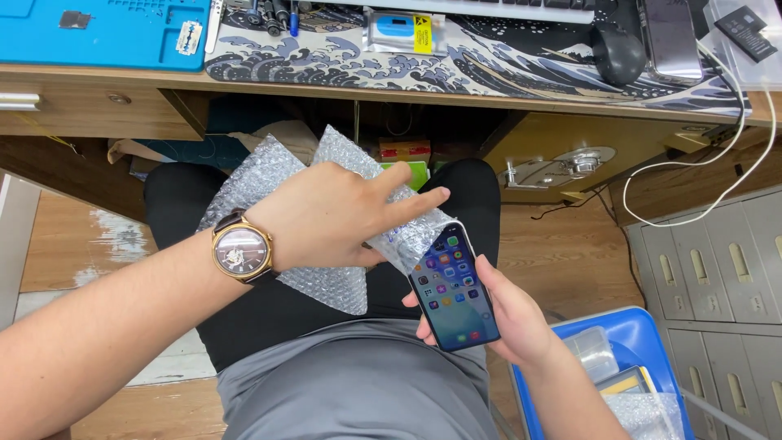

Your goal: Repairing a mobile phone by prying the casing and wrapping components in bubble wrap at a workbench.

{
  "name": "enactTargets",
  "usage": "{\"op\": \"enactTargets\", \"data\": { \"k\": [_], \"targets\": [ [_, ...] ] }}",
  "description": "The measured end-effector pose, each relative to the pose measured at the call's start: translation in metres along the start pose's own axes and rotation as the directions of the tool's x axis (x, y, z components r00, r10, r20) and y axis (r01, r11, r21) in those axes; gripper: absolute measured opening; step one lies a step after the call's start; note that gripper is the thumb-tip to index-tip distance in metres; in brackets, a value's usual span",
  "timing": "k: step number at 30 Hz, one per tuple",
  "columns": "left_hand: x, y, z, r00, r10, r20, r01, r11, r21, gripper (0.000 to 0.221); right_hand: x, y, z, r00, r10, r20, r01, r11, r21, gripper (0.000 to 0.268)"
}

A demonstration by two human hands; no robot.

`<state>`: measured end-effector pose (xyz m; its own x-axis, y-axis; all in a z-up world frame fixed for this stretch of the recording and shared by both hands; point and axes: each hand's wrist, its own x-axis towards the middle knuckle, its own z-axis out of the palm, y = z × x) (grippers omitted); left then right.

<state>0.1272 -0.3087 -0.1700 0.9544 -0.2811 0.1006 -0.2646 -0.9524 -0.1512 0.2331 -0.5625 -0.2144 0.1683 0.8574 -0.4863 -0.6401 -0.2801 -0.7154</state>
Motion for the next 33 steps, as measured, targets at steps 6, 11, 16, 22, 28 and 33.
{"op": "enactTargets", "data": {
  "k": [6,11,16,22,28,33],
  "targets": [
    [0.002,-0.004,0.000,1.000,0.002,-0.027,-0.003,0.998,-0.067,0.091,0.004,0.014,-0.005,0.996,-0.070,0.060,0.069,0.998,0.009,0.077],
    [-0.010,-0.031,-0.002,0.980,-0.193,-0.046,0.168,0.930,-0.328,0.082,0.003,0.026,0.011,0.951,-0.306,-0.041,0.308,0.948,0.076,0.050],
    [-0.013,-0.048,0.141,0.975,-0.071,-0.210,-0.213,-0.552,-0.806,0.087,0.007,0.034,0.021,0.928,-0.318,-0.194,0.341,0.935,0.097,0.055],
    [-0.039,0.070,0.091,0.984,-0.158,-0.079,-0.135,-0.962,0.239,0.071,0.023,0.048,0.041,0.883,-0.469,0.015,0.454,0.863,0.222,0.047],
    [-0.053,0.068,0.093,0.971,-0.233,0.045,-0.237,-0.962,0.136,0.081,0.024,0.056,0.042,0.911,-0.380,0.162,0.385,0.923,-0.001,0.088],
    [-0.054,0.065,0.098,0.967,-0.251,-0.037,-0.248,-0.967,0.064,0.079,0.029,0.068,0.041,0.901,-0.411,0.138,0.419,0.908,-0.031,0.084]
  ]
}}
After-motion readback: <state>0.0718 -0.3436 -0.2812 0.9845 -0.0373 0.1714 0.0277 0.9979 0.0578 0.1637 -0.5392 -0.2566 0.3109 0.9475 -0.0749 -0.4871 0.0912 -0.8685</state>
